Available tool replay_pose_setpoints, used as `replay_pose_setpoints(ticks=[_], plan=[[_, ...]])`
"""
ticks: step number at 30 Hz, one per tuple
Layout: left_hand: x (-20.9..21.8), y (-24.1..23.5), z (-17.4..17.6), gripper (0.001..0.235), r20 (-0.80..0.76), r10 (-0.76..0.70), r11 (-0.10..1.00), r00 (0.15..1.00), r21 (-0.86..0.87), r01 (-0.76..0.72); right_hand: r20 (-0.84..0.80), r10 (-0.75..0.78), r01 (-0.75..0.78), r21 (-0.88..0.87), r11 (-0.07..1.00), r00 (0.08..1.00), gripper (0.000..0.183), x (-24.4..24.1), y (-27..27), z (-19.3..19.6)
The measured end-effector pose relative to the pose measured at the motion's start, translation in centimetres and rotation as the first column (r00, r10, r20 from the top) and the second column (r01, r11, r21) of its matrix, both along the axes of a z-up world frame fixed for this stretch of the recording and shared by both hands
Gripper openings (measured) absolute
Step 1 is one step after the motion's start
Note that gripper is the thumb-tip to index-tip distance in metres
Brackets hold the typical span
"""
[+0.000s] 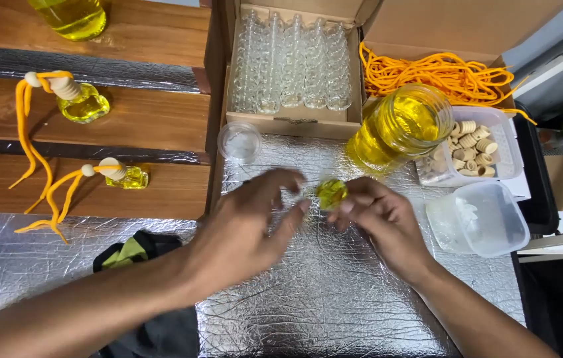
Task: Assembling decorative perfume bottle caps by threading yellow cords through wooden beads and attaching them to the caps.
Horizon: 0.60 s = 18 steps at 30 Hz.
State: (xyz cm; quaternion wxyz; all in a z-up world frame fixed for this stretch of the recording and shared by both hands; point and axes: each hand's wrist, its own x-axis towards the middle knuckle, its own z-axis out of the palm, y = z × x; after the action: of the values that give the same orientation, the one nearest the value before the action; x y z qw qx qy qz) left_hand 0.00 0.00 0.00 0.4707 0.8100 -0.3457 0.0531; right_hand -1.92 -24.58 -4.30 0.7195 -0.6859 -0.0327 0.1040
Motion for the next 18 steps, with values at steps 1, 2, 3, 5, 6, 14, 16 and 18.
replay_pose_setpoints(ticks=[1,2,3,5,6,14,16,18], plan=[[0.4,-0.1,-0.7,0.027,0.0,-0.002,1.0,1.0,-0.001,0.002,0.0,-0.002,0.002,-0.001,1.0,1.0,0.024,-0.1,0.1,0.2],[0.8,-0.1,-1.4,0.033,-0.106,0.0,0.996,0.994,-0.087,-0.009,0.005,0.019,-0.018,-0.062,0.998,1.0,0.023,-0.1,0.3,0.4],[1.2,-0.1,-2.0,0.039,-0.215,-0.006,0.986,0.977,-0.166,-0.031,0.006,0.042,-0.041,-0.12,0.992,0.999,0.022,-0.2,0.5,0.6],[1.5,-0.4,-2.9,0.028,-0.274,-0.041,0.965,0.961,-0.26,-0.033,0.088,0.042,-0.03,-0.134,0.991,0.995,0.023,-0.3,1.2,0.4],[1.7,-0.6,-3.4,0.02,-0.324,-0.081,0.935,0.943,-0.352,-0.041,0.172,0.044,-0.018,-0.149,0.989,0.984,0.025,-0.3,1.4,0.3],[1.2,-0.4,-4.4,0.011,-0.531,-0.272,0.911,0.802,-0.41,0.038,0.391,-0.087,0.191,-0.234,0.953,0.916,0.022,-0.8,1.6,0.1],[0.9,-0.5,-4.6,0.01,-0.595,-0.33,0.886,0.733,-0.462,0.023,0.411,-0.092,0.204,-0.238,0.95,0.907,0.023,-1.1,1.7,0.1],[1.0,-0.4,-4.6,0.01,-0.637,-0.379,0.866,0.671,-0.5,0.014,0.462,-0.034,0.193,-0.301,0.934,0.886,0.024,-1.2,1.3,-0.1]])
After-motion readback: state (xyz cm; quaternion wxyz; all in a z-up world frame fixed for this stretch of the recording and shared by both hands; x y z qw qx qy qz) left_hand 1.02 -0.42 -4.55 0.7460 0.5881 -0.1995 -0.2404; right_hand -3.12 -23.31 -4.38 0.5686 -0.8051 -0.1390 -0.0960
